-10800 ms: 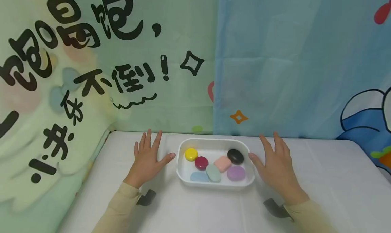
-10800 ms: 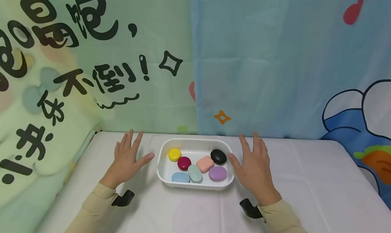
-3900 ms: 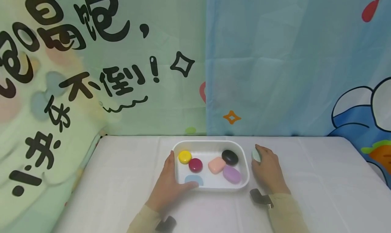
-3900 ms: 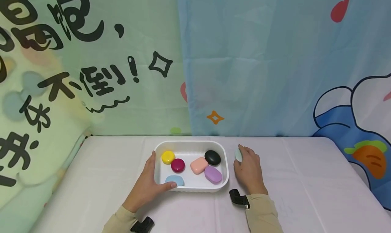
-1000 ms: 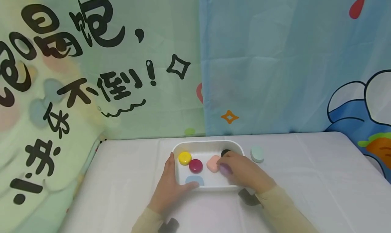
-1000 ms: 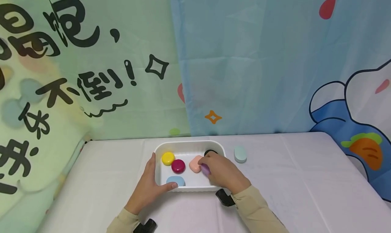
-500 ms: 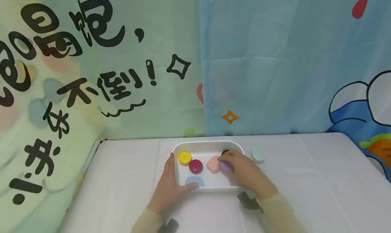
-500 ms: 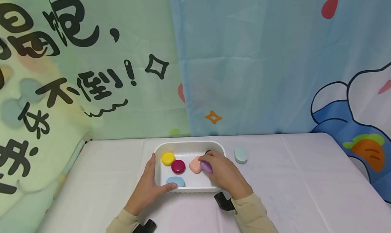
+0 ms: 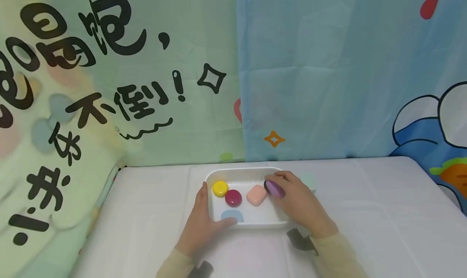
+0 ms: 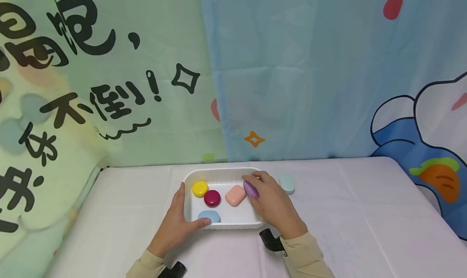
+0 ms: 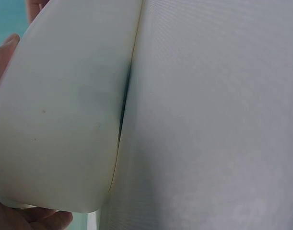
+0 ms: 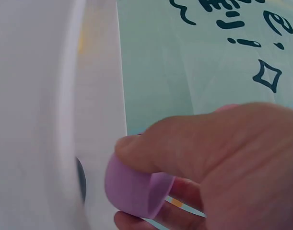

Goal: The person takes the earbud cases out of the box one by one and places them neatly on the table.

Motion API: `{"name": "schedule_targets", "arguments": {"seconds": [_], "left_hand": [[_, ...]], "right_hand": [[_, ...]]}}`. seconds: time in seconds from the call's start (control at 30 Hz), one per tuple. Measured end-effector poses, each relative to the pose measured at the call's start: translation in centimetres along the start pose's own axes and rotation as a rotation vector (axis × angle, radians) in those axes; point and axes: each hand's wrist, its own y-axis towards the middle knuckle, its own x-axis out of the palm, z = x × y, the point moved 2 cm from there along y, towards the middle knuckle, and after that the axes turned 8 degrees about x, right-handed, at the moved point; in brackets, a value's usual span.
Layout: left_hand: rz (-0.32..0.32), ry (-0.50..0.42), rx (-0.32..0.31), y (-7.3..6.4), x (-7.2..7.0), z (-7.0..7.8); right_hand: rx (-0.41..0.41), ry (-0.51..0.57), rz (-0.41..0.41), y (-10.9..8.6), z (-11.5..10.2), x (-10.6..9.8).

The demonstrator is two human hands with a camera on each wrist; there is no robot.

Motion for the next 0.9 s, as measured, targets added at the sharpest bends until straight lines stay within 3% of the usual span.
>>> {"name": "schedule_targets", "arguments": {"seconds": [0.17, 0.9], "left_hand": [[0.004, -0.005, 0.009, 0.1, -0.1, 0.1], [-0.002, 0.010, -0.014, -0.1, 0.1, -0.3]], "right_hand": [[-0.018, -0.008, 0.061, -0.1, 0.5, -0.9], [0.106, 0.007, 0.146, -0.5, 3.4, -3.4]]}}
